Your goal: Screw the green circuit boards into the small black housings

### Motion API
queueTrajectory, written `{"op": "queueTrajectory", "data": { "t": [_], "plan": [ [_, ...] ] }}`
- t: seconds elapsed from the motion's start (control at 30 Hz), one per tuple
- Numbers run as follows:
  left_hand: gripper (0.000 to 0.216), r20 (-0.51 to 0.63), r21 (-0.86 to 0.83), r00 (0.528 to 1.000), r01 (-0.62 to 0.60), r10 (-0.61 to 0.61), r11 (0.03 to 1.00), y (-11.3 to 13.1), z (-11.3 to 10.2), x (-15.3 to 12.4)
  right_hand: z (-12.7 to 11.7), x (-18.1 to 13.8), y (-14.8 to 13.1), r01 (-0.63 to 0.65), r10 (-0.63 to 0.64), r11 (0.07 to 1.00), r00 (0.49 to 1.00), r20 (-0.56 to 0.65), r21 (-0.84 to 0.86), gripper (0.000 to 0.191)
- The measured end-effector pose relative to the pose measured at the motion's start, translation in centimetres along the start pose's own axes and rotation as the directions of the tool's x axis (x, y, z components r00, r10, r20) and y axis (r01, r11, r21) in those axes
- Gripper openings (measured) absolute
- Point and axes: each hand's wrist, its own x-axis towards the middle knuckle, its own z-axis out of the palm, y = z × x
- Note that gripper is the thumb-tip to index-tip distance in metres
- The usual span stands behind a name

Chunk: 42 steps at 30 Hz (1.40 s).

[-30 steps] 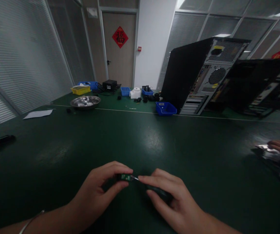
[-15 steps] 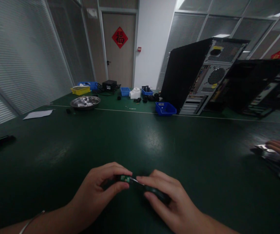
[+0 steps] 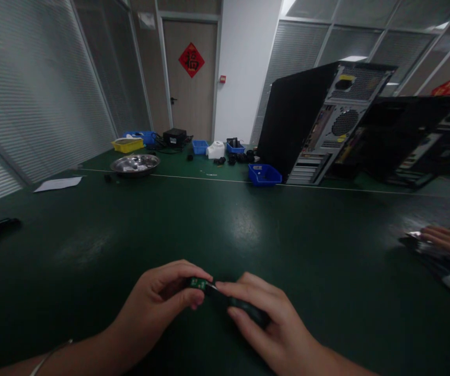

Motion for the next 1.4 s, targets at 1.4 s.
{"op": "queueTrajectory", "data": {
  "t": [1.4],
  "plan": [
    [0.02, 0.277, -0.331, 0.955, 0.203, -0.11, 0.922, -1.9, -0.5, 0.0, -0.3, -0.2, -0.7, -0.014, 0.02, 0.999, 0.981, 0.192, -0.033, 0.044]
  ]
}}
